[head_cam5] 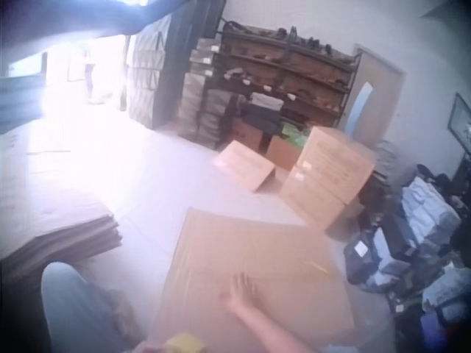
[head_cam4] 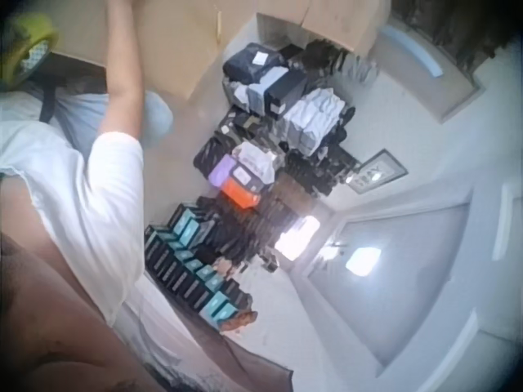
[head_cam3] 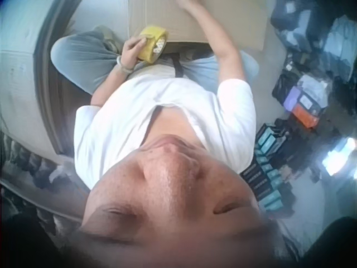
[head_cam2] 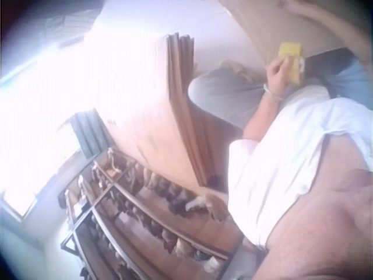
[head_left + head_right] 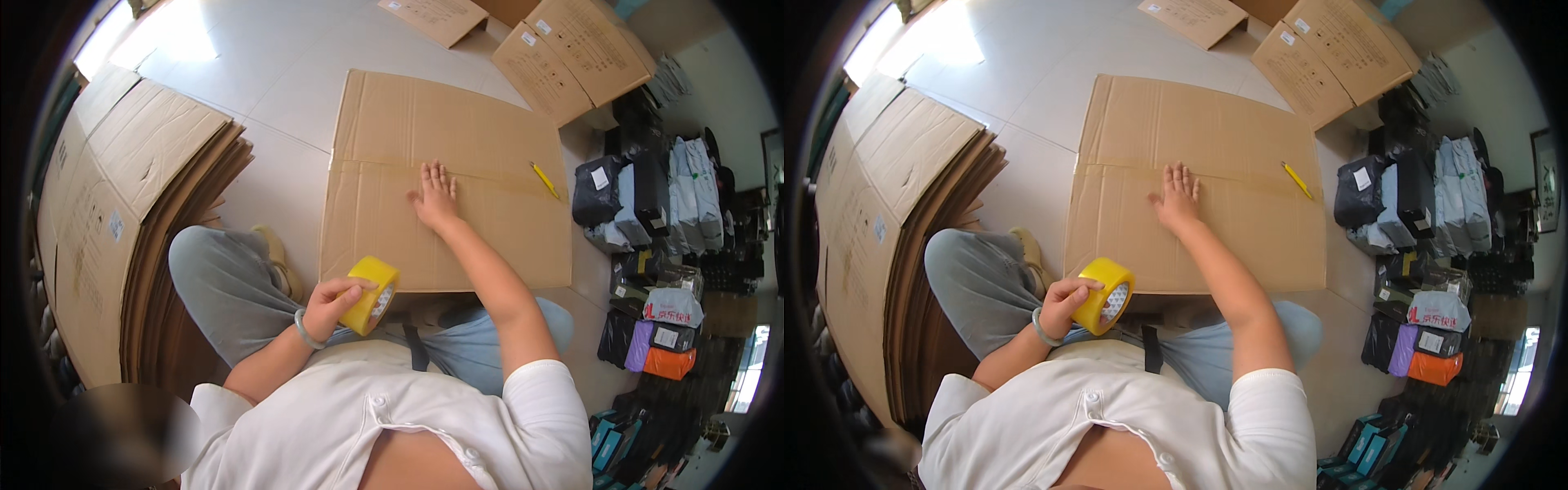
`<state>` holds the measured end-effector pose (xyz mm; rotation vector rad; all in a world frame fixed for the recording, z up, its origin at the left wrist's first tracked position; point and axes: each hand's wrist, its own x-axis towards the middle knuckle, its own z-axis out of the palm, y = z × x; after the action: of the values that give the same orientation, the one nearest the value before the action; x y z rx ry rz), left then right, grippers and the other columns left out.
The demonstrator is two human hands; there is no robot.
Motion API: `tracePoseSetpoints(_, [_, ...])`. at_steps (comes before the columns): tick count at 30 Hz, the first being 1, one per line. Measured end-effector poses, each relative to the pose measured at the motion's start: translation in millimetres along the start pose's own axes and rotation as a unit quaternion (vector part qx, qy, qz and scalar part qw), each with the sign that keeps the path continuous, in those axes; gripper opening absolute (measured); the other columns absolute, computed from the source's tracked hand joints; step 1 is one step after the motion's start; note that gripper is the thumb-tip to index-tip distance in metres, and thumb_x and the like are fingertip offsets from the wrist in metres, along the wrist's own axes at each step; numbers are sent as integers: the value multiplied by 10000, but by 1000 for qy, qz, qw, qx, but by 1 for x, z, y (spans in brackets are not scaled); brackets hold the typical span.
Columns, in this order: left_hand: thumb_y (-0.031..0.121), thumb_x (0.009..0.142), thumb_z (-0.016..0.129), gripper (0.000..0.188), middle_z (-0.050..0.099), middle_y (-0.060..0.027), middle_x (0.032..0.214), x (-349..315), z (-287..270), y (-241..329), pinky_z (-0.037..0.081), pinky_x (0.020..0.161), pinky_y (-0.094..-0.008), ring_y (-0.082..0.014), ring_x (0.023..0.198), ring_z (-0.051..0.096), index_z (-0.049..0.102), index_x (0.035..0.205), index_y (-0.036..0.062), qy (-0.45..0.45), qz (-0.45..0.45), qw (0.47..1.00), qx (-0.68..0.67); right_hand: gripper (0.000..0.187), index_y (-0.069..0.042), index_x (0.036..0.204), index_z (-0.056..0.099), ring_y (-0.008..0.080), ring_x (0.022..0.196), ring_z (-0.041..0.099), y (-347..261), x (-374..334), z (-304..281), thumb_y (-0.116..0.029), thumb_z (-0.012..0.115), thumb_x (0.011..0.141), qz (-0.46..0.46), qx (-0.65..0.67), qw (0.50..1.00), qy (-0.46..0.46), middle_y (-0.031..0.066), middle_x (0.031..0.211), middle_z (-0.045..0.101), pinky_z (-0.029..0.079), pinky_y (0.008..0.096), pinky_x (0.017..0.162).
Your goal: The person assembles a flat cardboard box, folds the flaps, and secures the seams with yellow packing tape using a utility knife to cut the tape. The person repeats the process for multiple boxes in a warehouse setting.
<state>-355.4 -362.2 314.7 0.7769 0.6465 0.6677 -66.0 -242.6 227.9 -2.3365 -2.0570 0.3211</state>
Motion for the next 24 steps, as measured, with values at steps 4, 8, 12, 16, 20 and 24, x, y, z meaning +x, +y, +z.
tracePoseSetpoints(4, [267, 949, 528, 328, 629, -56, 1048, 3, 4, 2, 436, 862, -256, -119, 960, 564, 619, 1149, 23, 57, 39, 998, -14, 486, -50, 1352, 376, 233, 1246, 401, -37, -41, -36, -343, 440, 970, -26, 335, 932, 135, 148, 1350, 424, 273, 388, 1056])
tracePoseSetpoints(8, [288, 973, 472, 396, 593, -48, 1128, 8, 16, 16, 423, 906, -263, -121, 1009, 549, 531, 1267, 29, 71, 78, 994, -37, 354, -30, 1219, 445, 104, 956, 494, -77, -147, -70, -229, 542, 943, -96, 564, 817, 73, 32, 1082, 531, 410, 265, 888])
tracePoseSetpoints(12, [295, 983, 443, 428, 537, -46, 1203, -3, 26, 21, 406, 946, -274, -126, 1083, 513, 467, 1333, 51, 23, 69, 997, -40, 524, -2, 1263, 355, 159, 1038, 519, -107, -199, -83, -260, 622, 893, -74, 626, 774, -58, 103, 1120, 534, 419, 292, 894])
tracePoseSetpoints(16, [290, 986, 433, 450, 501, -45, 1219, -16, 40, 25, 400, 957, -284, -135, 1137, 476, 406, 1379, 74, -11, 46, 999, -20, 545, -6, 1259, 345, 155, 984, 556, -123, -210, -70, -241, 654, 877, -50, 683, 729, 4, 124, 1069, 563, 455, 274, 827])
tracePoseSetpoints(20, [269, 986, 438, 460, 487, -48, 1230, -28, 43, 29, 388, 967, -285, -135, 1148, 459, 369, 1402, 84, -57, 50, 997, 34, 503, -49, 1275, 369, 144, 964, 572, -124, -216, -77, -179, 652, 880, -53, 710, 702, -20, 97, 1045, 585, 469, 259, 811])
tracePoseSetpoints(24, [244, 984, 451, 454, 486, -54, 1249, -37, 42, 28, 364, 984, -280, -126, 1158, 443, 371, 1399, 78, -72, 103, 973, 194, 460, -85, 1283, 400, 135, 972, 571, -116, -217, -80, -137, 633, 890, -67, 764, 630, -120, 73, 1060, 595, 470, 264, 826])
